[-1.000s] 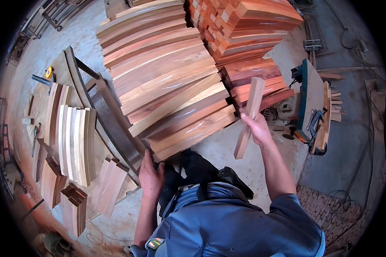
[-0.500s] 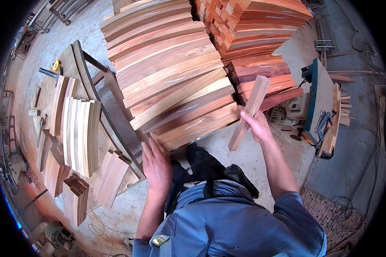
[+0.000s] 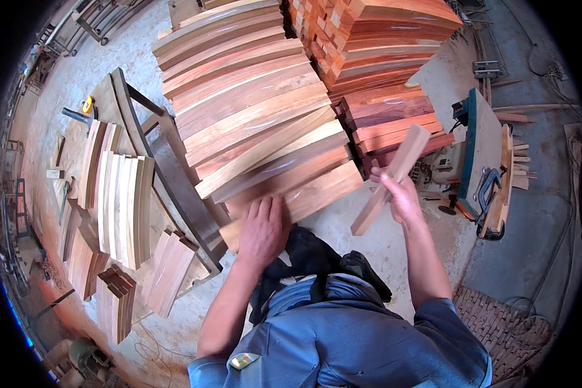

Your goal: The person repeatedly picks up wooden planks from a workbench and stacks them onto a growing pile. They handle the planks one by one, occasionally adjusting the alignment of the stack. The task continues throughout the clip with the person moving planks between two locations on the bench.

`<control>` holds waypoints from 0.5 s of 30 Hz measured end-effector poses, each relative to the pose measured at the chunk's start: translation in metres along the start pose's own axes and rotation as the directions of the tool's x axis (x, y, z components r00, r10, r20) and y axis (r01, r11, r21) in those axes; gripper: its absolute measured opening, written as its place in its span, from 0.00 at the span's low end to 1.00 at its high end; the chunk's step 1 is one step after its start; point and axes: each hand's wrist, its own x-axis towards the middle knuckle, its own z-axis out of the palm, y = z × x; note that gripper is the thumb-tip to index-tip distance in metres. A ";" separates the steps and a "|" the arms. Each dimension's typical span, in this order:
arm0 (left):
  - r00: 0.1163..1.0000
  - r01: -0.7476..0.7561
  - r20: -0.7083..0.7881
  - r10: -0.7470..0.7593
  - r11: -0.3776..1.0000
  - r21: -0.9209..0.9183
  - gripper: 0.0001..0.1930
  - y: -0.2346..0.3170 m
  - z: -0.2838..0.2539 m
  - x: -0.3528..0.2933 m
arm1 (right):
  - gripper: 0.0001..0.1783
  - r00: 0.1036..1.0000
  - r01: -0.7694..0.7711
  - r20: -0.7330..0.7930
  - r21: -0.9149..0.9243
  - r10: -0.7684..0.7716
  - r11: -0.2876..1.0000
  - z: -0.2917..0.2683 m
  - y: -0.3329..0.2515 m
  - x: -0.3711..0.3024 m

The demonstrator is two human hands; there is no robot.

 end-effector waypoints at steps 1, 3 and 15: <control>0.999 0.029 -0.015 -0.032 0.987 -0.157 0.37 0.001 -0.015 -0.009 | 0.30 1.000 0.004 0.000 0.035 -0.004 0.999 -0.004 0.000 -0.003; 0.992 0.088 -0.043 -0.120 0.889 -0.448 0.37 0.000 -0.046 -0.033 | 0.24 1.000 0.030 -0.011 0.030 -0.030 0.999 -0.013 -0.002 -0.010; 0.912 -0.328 0.045 -0.408 -0.790 -0.518 0.39 -0.095 -0.086 -0.127 | 0.19 0.988 0.035 0.152 0.041 -0.041 0.999 0.039 -0.007 -0.016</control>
